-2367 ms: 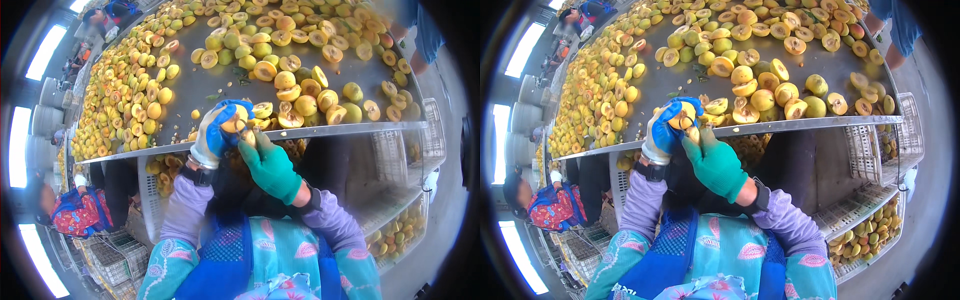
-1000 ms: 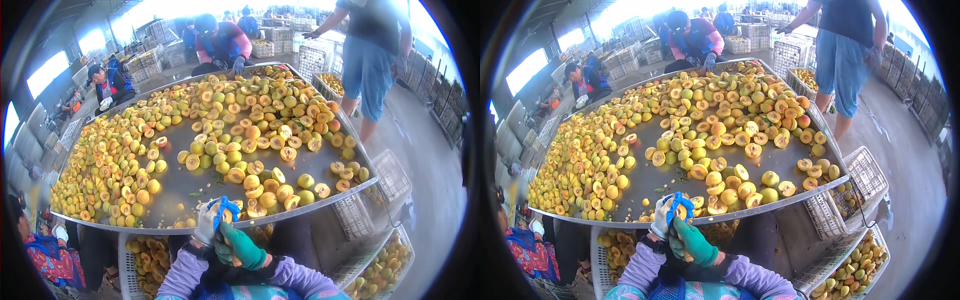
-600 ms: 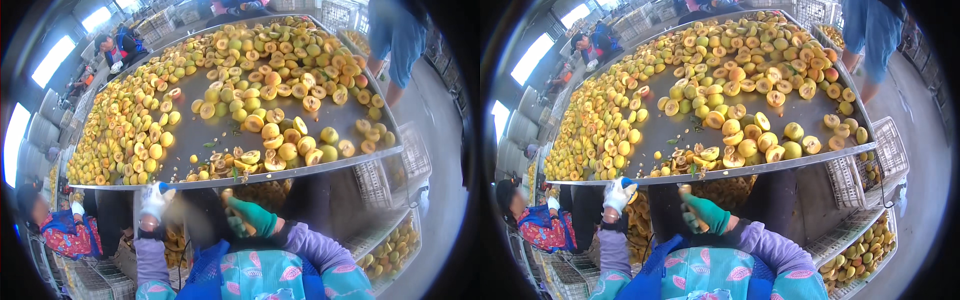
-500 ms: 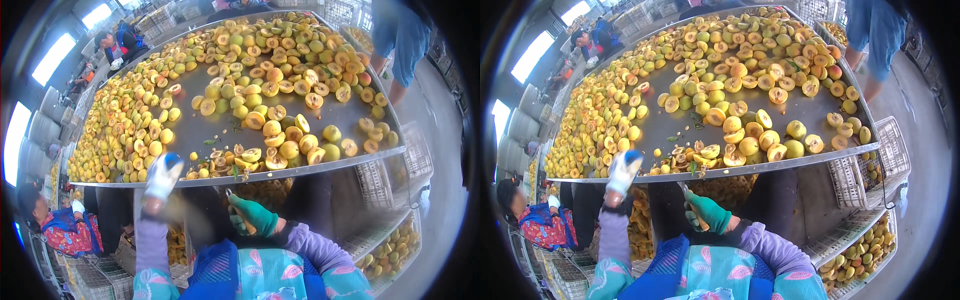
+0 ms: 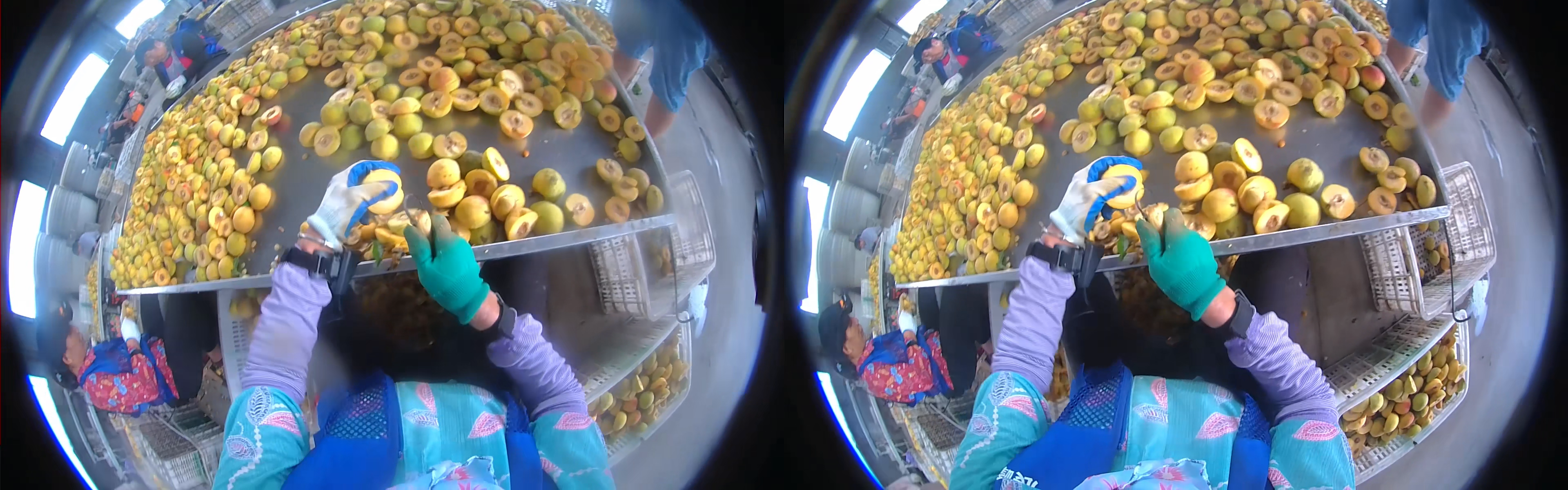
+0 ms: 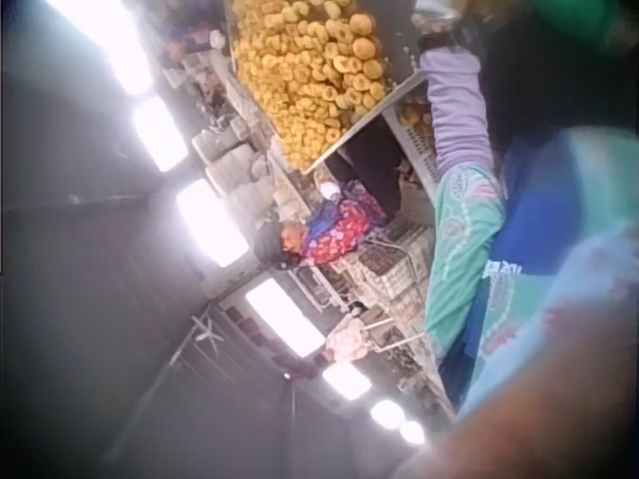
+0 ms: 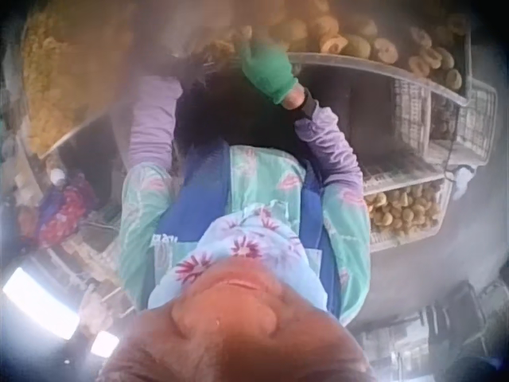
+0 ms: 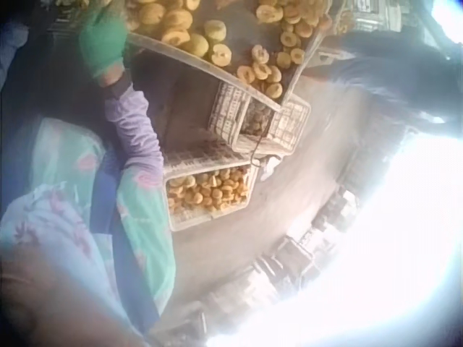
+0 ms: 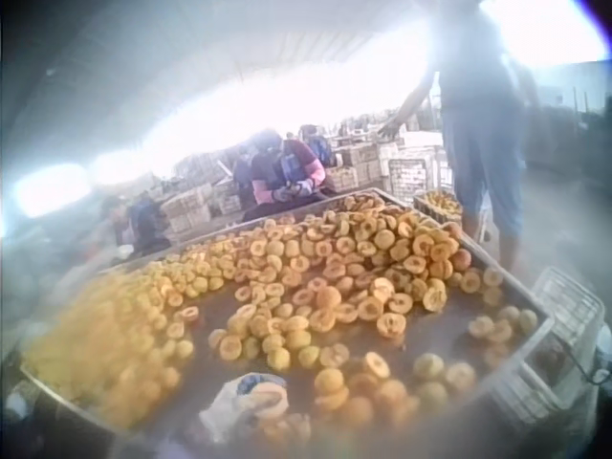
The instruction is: The person repeatedly picks up halved yellow-green fruit from a metal table, removes the pits by hand, and places the pitted halves back on the table. The person wears gloves and works continuously at a processing station with other workers visible in the background.
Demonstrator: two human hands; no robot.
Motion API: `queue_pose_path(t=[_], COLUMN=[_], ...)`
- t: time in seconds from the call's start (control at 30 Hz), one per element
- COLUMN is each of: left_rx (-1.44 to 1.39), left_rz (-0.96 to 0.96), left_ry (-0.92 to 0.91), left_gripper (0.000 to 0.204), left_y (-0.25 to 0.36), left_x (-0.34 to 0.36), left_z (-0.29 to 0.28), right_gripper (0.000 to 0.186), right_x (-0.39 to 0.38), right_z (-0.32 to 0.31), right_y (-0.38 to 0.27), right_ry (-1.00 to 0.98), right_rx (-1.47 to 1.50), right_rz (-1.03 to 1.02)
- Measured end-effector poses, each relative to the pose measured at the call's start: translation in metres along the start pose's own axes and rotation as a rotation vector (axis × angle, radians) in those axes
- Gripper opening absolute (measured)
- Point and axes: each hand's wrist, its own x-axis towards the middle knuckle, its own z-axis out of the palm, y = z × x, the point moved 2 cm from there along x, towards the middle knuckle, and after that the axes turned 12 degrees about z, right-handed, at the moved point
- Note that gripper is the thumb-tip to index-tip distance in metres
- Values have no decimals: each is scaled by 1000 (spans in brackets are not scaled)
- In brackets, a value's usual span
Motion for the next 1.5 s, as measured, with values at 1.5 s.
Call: queue_pose_path(t=[1.5], left_rx=[299], left_rz=[547], left_ry=[382], left_gripper=[19], left_y=[-57], left_x=[-63], left_z=[41], right_gripper=[37], right_x=[-62], right_z=[47], right_y=[-32], right_ry=[-728], right_rx=[912], right_rz=[672])
